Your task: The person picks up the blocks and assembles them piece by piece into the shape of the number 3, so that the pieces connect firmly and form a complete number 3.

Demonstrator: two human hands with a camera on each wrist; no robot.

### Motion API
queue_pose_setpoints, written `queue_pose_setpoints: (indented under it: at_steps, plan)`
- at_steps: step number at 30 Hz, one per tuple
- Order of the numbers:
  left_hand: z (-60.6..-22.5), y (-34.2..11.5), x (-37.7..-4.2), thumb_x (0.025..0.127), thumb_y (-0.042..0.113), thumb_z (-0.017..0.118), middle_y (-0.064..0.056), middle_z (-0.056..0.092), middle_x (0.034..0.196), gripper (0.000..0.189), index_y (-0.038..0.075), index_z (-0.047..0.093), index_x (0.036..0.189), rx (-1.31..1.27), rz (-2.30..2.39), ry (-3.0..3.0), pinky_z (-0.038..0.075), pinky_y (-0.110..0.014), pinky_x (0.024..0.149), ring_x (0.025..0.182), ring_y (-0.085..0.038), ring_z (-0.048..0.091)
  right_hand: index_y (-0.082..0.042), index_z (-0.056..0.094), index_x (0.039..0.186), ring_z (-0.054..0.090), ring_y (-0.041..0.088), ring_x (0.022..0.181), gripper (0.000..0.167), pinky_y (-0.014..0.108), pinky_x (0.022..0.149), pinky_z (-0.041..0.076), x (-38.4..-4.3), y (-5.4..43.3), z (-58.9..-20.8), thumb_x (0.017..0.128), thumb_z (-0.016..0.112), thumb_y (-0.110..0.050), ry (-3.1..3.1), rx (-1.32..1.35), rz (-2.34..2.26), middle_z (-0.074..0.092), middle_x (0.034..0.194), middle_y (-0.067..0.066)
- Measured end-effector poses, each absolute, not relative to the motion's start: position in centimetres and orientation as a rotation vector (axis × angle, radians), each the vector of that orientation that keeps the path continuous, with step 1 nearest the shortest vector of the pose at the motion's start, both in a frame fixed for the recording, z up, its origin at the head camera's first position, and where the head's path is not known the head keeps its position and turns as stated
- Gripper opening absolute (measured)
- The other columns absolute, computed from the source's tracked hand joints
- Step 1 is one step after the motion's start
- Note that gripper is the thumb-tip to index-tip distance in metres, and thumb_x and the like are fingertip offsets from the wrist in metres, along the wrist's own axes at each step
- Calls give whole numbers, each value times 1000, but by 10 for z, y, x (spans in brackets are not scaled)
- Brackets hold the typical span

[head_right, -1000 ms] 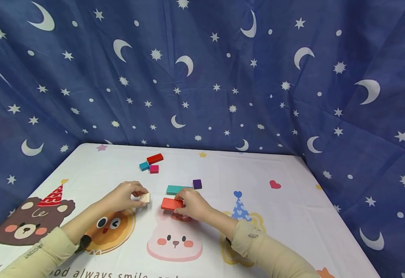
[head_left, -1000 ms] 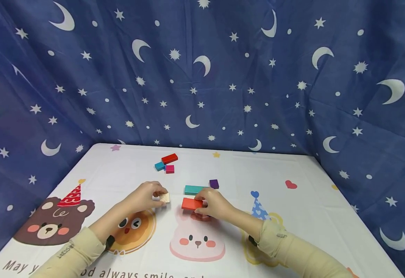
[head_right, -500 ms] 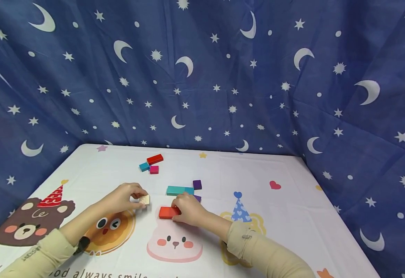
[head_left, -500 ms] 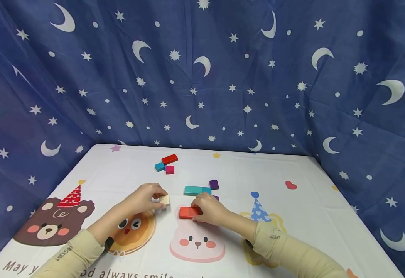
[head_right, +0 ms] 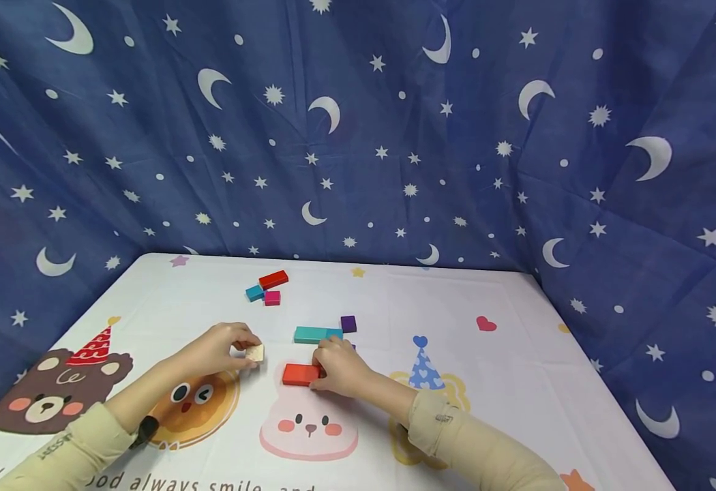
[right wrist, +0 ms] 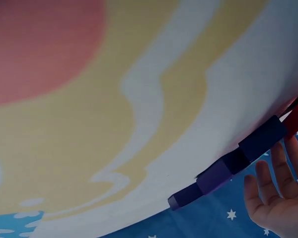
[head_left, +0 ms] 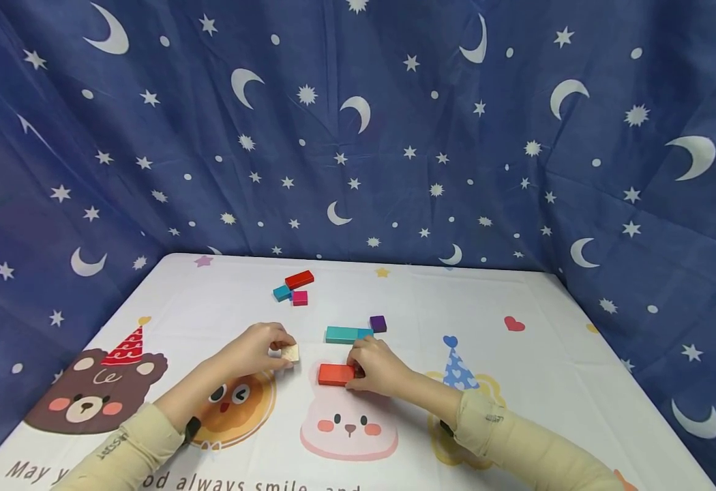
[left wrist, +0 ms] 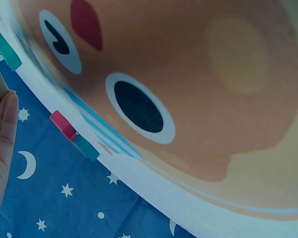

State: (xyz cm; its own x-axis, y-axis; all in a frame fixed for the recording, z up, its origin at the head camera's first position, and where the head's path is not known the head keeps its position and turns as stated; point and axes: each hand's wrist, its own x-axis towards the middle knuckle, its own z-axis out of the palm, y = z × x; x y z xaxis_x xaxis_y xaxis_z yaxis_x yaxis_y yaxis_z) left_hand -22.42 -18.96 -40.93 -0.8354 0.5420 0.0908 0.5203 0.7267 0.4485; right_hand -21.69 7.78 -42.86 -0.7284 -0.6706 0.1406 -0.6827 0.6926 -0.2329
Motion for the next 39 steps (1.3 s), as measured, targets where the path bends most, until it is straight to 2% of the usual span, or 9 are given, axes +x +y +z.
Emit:
queue_pose_setpoints:
  at_steps: [10,17,27,32,39]
  plan:
    - [-412,-182,-224,74,17,79,4,59,83,26,6,72,97,959,710,2843,48,-17,66,74,-9,50,-13,69,88,47,11,85,28,29,77,40,-213,84,-426,73,80,-33,-2884,1129,393,62,90,-3]
    - [-410,-174,-226,74,16,79,4,58,83,26,7,72,97,1011,683,2839,47,-18,65,73,-9,50,-12,69,89,49,13,89,28,32,82,42,-213,87,-427,73,80,-32,-2864,1138,392,63,92,-2]
    - [-410,-161,-225,75,17,79,5,58,83,26,7,72,98,1025,653,2797,48,-20,69,75,-10,51,-11,67,81,46,12,81,28,28,74,40,-215,81,-424,69,83,-31,-2899,1138,353,61,86,-2]
    - [-413,-157,-226,75,18,79,5,58,84,27,7,72,99,997,654,2782,50,-22,72,77,-11,52,-11,65,73,42,10,76,27,22,67,33,-215,75,-420,67,84,-29,-2888,1189,245,58,80,-4]
    - [-417,-152,-231,75,10,78,0,64,92,28,5,72,102,1122,609,2774,54,-27,80,83,-13,58,-11,60,66,38,9,71,30,19,62,29,-214,73,-416,65,85,-27,-2876,1207,209,54,74,-5]
